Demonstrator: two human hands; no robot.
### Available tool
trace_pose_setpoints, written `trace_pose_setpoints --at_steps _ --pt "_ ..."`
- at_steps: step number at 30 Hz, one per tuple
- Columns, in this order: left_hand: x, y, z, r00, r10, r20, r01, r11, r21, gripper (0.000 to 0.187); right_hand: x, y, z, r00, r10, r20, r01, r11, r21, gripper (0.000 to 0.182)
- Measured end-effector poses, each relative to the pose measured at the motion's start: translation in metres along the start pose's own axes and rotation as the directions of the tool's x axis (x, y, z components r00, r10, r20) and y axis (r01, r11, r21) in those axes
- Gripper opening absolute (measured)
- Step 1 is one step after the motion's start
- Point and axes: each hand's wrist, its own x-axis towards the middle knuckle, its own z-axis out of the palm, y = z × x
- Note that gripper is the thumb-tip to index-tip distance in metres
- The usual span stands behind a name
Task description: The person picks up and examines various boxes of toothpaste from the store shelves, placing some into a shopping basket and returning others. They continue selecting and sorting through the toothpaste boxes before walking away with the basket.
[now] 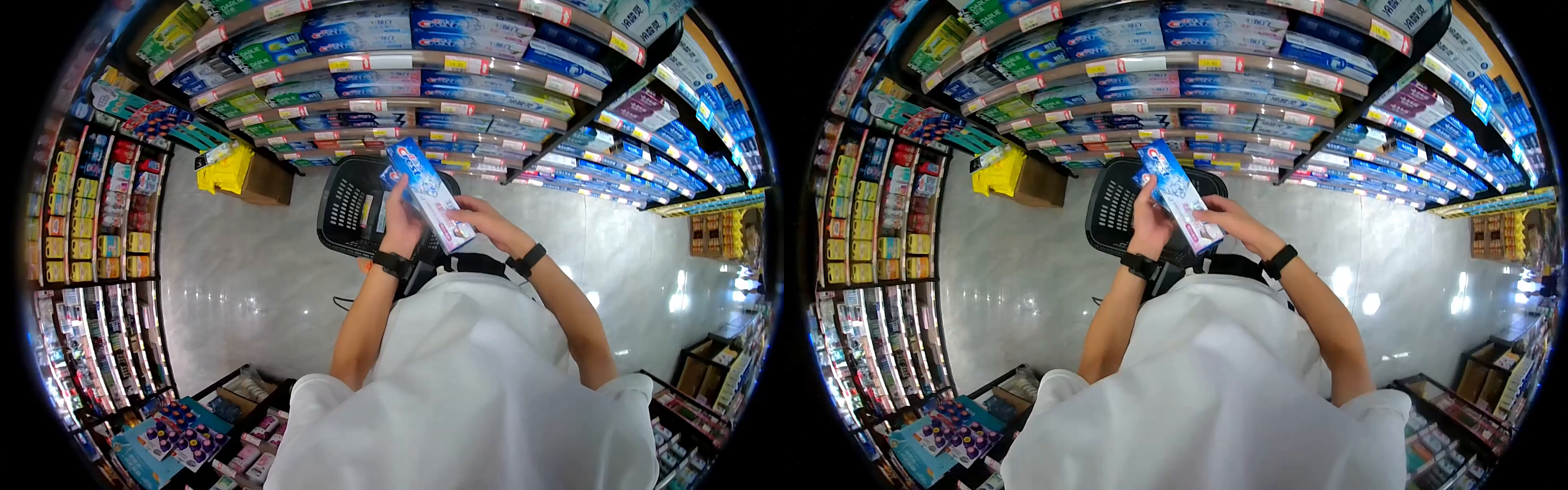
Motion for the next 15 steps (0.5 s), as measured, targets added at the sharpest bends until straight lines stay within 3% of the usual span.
trace_pose_setpoints --at_steps 2,7,15 --pt "0.003 0.001 -0.004 0.997 0.027 0.074 -0.024 0.999 -0.036 0.039 0.003 0.005 0.002 1.0 0.003 -0.002 -0.003 1.0 0.0 0.057" --pt "0.001 0.009 -0.014 1.0 0.023 -0.02 -0.023 1.0 -0.012 0.039 0.003 0.002 0.015 1.0 -0.003 0.002 0.003 1.0 -0.026 0.055" --pt "-0.01 0.029 -0.023 1.0 0.005 0.0 -0.005 0.999 0.037 0.039 0.012 0.008 0.034 1.0 0.023 0.013 -0.023 1.0 0.013 0.058"
